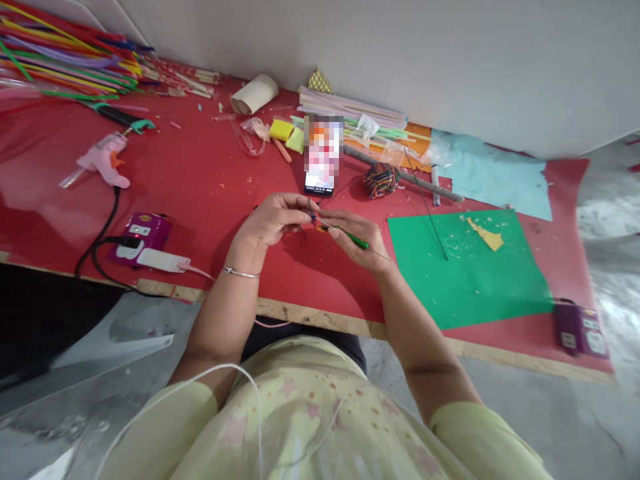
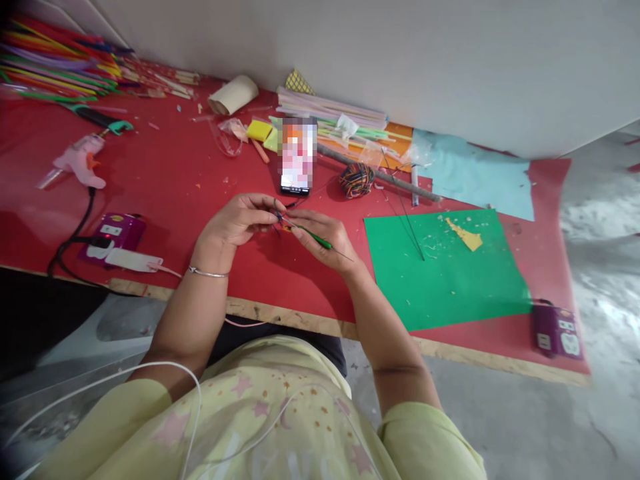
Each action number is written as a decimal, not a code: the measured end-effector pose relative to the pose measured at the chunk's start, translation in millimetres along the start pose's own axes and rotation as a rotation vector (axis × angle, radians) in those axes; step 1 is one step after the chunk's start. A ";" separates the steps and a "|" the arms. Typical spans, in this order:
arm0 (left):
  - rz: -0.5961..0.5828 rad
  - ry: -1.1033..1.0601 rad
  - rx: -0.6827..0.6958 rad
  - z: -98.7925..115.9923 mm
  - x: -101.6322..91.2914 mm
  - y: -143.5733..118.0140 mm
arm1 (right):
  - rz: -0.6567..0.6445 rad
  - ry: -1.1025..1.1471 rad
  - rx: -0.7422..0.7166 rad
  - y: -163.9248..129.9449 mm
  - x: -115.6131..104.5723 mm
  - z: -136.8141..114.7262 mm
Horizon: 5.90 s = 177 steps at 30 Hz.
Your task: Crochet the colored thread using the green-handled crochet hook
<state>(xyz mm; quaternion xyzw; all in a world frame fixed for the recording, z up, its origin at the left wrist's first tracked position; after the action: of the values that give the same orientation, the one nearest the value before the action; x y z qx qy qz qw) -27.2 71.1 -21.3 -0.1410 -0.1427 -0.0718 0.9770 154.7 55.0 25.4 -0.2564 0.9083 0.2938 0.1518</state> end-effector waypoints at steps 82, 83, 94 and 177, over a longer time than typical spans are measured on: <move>0.006 -0.037 0.008 1.3 2.1 0.3 | 0.045 -0.031 -0.019 -2.6 0.2 -0.1; 0.001 -0.036 0.012 0.9 2.3 0.7 | 0.054 -0.055 -0.040 -3.4 0.8 -0.6; 0.017 -0.060 0.100 0.0 5.1 5.3 | 0.123 -0.318 -0.197 -10.3 6.2 1.3; -0.188 -0.478 -0.209 -24.4 39.0 1.4 | 0.283 0.468 0.178 -5.9 10.6 39.2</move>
<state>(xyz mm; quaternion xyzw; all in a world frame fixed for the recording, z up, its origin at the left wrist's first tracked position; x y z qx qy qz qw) 16.4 61.3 -32.4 -0.2399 -0.3736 -0.1410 0.8849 154.1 70.9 -12.4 -0.1736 0.9676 0.1638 -0.0827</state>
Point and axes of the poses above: each hand's wrist, its own y-axis towards the middle knuckle, its own x-axis out of the palm, z = x × y, the point moved 8 cm from there along y, towards the middle knuckle
